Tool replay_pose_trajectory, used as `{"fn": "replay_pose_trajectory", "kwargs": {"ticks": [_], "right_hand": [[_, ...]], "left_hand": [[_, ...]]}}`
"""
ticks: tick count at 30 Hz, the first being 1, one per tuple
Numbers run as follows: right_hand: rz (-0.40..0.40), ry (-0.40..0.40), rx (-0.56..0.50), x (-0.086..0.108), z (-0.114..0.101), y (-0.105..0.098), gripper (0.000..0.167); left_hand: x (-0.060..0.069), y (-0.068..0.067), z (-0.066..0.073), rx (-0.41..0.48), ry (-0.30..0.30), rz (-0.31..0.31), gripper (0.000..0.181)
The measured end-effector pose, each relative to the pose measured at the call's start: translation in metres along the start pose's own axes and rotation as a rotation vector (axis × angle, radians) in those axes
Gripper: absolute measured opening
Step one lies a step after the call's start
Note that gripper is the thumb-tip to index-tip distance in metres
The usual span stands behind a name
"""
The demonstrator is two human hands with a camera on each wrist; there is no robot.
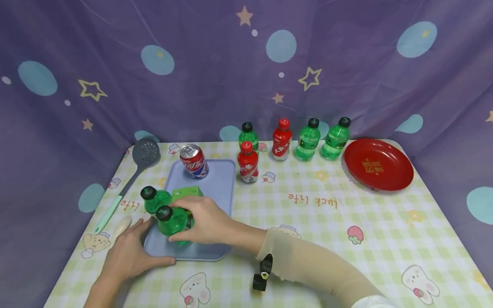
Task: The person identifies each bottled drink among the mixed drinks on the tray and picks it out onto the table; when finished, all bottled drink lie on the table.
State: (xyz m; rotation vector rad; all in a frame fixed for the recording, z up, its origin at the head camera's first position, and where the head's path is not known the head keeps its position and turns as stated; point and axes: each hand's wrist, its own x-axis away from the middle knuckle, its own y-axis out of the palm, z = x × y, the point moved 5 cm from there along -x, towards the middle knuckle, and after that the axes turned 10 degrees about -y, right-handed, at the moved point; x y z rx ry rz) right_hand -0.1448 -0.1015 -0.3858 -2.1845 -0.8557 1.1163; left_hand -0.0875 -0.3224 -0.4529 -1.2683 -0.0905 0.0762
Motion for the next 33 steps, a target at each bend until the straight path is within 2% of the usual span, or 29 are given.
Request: {"fn": "replay_pose_trajectory", "kwargs": {"ticks": [4,9,13,19,23,27,33], "right_hand": [[0.033,0.020,-0.040,0.003,0.000,-0.019,0.070],[0.068,0.074,-0.118,0.010,0.004,-0.052,0.071],[0.137,0.116,-0.131,0.021,0.011,-0.081,0.070],[0.226,0.114,-0.084,0.039,0.026,-0.123,0.064],[0.269,0.151,-0.019,0.053,0.037,-0.148,0.064],[0.306,0.205,-0.028,0.068,0.049,-0.166,0.067],[0.352,0.256,0.012,0.090,0.062,-0.190,0.070]], "left_hand": [[0.000,0.000,0.000,0.003,-0.001,-0.003,0.147],[-0.003,0.002,-0.001,-0.013,-0.015,-0.006,0.147],[-0.004,0.002,0.000,-0.020,-0.037,-0.023,0.148],[-0.003,0.000,-0.001,-0.037,-0.067,-0.044,0.149],[-0.002,-0.001,-0.001,-0.040,-0.072,-0.044,0.148],[-0.002,-0.001,-0.001,-0.038,-0.065,-0.033,0.148],[-0.002,-0.001,0.001,-0.030,-0.062,-0.025,0.148]]}}
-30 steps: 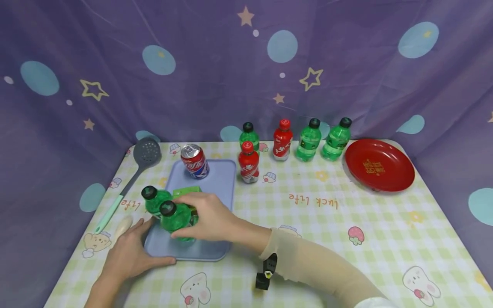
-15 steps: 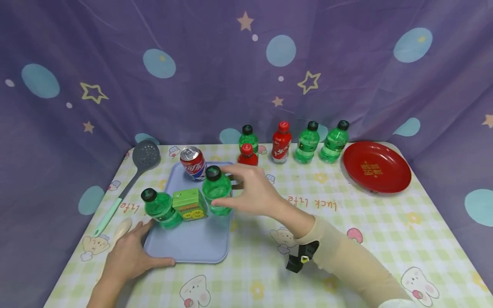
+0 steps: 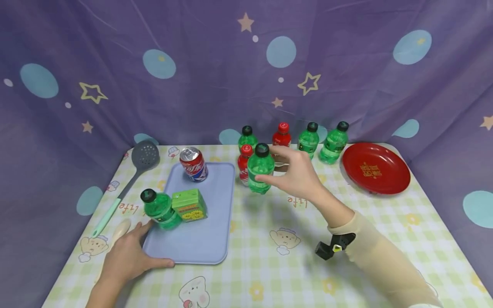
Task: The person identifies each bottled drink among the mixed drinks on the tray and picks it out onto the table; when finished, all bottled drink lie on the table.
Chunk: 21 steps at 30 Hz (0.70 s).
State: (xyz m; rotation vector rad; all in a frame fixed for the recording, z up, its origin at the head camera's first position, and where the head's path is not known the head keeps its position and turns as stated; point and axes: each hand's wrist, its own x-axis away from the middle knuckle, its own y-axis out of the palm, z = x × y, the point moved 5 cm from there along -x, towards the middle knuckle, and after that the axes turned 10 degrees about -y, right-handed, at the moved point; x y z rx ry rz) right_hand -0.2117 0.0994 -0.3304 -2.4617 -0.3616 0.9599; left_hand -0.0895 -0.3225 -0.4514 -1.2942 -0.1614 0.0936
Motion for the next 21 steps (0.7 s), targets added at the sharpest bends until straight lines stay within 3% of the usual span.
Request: {"fn": "replay_pose_trajectory", "kwargs": {"ticks": [8,17,21], "right_hand": [[0.030,0.058,0.094,0.008,0.024,-0.023,0.065],[0.048,0.220,0.166,0.019,0.060,-0.025,0.072],[0.066,0.250,0.183,0.022,0.074,-0.023,0.075]], "left_hand": [[0.001,0.001,-0.001,0.014,0.000,0.002,0.147],[0.002,0.000,-0.001,0.020,0.011,0.017,0.146],[0.002,0.000,-0.001,0.017,0.007,0.008,0.147]]}}
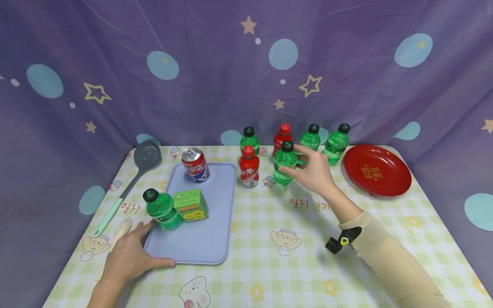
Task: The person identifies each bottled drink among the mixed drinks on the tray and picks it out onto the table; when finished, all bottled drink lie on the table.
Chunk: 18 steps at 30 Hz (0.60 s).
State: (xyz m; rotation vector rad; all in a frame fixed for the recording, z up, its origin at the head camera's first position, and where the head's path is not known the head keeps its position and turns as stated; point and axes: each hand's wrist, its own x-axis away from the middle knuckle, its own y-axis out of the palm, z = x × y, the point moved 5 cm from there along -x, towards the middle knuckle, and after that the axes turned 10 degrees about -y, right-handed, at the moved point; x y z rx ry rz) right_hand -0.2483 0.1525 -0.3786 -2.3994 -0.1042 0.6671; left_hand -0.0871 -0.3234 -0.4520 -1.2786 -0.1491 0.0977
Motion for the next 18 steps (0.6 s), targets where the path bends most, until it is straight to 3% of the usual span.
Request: {"fn": "replay_pose_trajectory", "kwargs": {"ticks": [18], "right_hand": [[0.040,0.045,-0.019,-0.003,0.026,0.019,0.073]], "left_hand": [[0.001,0.000,-0.001,-0.003,-0.013,-0.003,0.147]]}}
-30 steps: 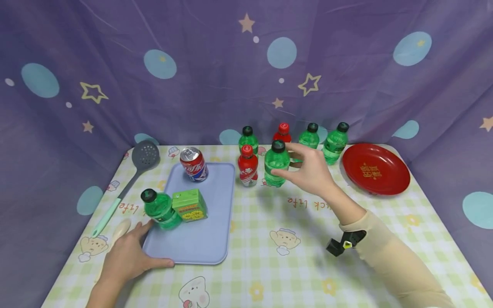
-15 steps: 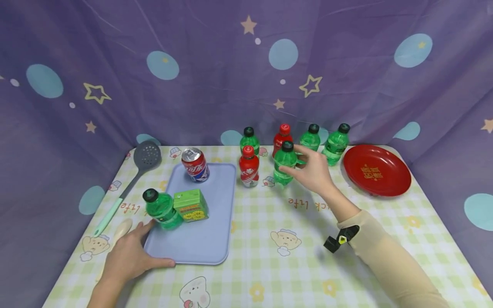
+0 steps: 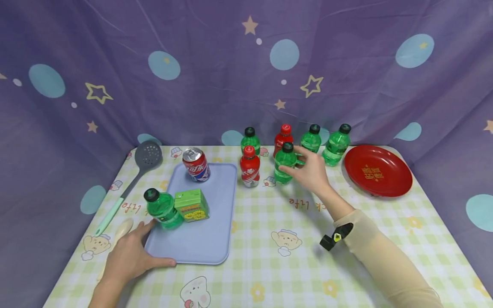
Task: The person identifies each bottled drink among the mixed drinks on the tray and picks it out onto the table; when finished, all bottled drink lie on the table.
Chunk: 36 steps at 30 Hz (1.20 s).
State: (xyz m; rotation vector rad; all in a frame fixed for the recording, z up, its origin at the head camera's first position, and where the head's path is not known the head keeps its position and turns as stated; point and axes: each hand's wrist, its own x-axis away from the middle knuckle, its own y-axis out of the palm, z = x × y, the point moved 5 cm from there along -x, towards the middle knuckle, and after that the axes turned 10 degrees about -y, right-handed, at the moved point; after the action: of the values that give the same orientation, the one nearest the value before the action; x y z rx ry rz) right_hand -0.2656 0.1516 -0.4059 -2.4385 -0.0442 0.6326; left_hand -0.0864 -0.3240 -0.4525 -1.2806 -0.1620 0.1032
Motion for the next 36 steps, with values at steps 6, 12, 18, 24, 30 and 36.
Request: {"fn": "replay_pose_trajectory", "kwargs": {"ticks": [6,12,18,24,30,36], "right_hand": [[0.003,0.017,0.012,-0.001,0.002,0.001,0.076],[0.009,0.026,0.018,0.000,0.003,0.000,0.074],[0.000,0.005,0.017,0.000,0.000,0.001,0.072],[-0.010,0.003,0.033,0.001,0.001,-0.001,0.071],[-0.037,0.008,0.033,-0.002,-0.002,-0.002,0.070],[-0.045,0.002,0.025,-0.011,-0.009,-0.007,0.069]], "left_hand": [[0.000,0.000,0.001,0.005,0.004,0.004,0.147],[-0.001,0.001,0.000,0.004,0.002,-0.002,0.148],[-0.001,0.001,-0.001,0.002,0.003,0.006,0.146],[-0.002,0.001,0.000,0.003,0.006,-0.004,0.147],[-0.002,0.001,-0.001,-0.004,0.004,-0.007,0.146],[-0.001,0.001,-0.001,-0.001,0.002,-0.003,0.146]]}}
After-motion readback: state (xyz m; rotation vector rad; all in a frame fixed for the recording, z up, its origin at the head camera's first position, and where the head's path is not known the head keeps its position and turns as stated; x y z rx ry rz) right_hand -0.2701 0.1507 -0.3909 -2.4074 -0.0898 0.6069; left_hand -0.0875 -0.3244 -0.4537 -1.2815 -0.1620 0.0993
